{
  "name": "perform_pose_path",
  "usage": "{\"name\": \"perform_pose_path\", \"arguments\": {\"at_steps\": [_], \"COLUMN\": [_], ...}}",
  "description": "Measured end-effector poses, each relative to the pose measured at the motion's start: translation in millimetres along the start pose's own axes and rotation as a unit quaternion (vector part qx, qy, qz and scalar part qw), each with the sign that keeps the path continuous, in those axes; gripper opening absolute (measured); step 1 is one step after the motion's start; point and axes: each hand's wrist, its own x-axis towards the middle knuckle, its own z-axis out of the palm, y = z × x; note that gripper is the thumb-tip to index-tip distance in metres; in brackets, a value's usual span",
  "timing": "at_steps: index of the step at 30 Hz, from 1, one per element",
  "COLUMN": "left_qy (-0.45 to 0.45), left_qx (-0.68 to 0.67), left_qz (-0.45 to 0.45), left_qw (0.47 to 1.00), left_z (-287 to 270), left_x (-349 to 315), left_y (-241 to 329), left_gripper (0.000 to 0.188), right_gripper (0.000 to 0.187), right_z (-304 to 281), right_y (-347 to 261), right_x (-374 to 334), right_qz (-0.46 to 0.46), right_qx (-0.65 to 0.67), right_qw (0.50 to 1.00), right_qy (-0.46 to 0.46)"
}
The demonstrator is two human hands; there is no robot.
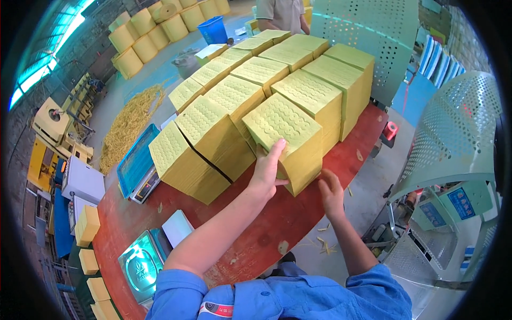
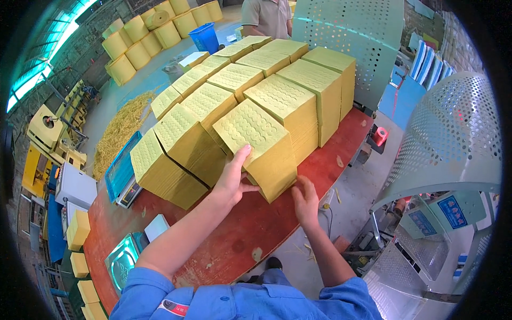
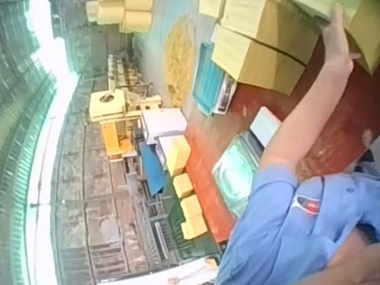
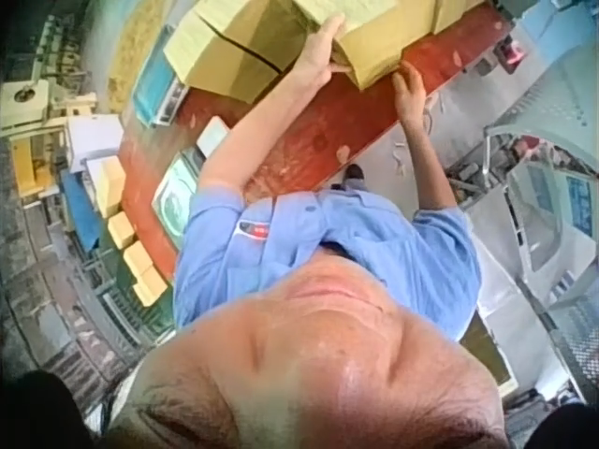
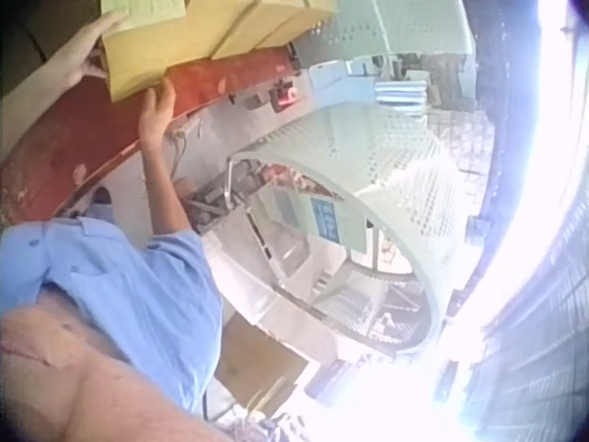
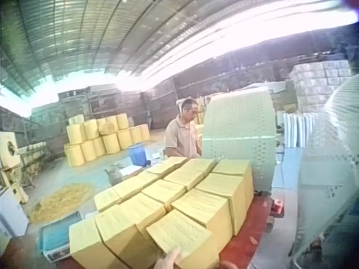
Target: The person is weighing stacks of yellow paper blocks and moving them between a conveyor belt and a work surface.
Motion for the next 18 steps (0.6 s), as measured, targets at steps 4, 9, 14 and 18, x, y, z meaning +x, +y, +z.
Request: {"name": "perform_pose_path", "arguments": {"at_steps": [4, 9, 14, 18], "left_qy": [-0.011, 0.007, -0.112, -0.073], "left_qx": [-0.031, -0.030, -0.022, 0.009], "left_qz": [-0.025, -0.025, 0.069, 0.111], "left_qw": [0.999, 0.999, 0.991, 0.991], "left_z": [0, -21, -34, -102], "left_x": [20, 21, -28, -105], "left_y": [-5, -2, 0, -6], "left_gripper": [0.083, 0.084, 0.097, 0.104], "right_gripper": [0.039, 0.043, 0.026, 0.020], "right_z": [5, 26, 14, 54], "right_y": [-6, -20, -3, -58], "right_x": [-8, -9, -34, -90], "right_qz": [-0.070, -0.103, -0.041, -0.009], "right_qx": [-0.141, -0.212, -0.067, 0.006], "right_qw": [0.987, 0.969, 0.995, 0.986], "right_qy": [-0.041, -0.071, -0.057, -0.166]}}
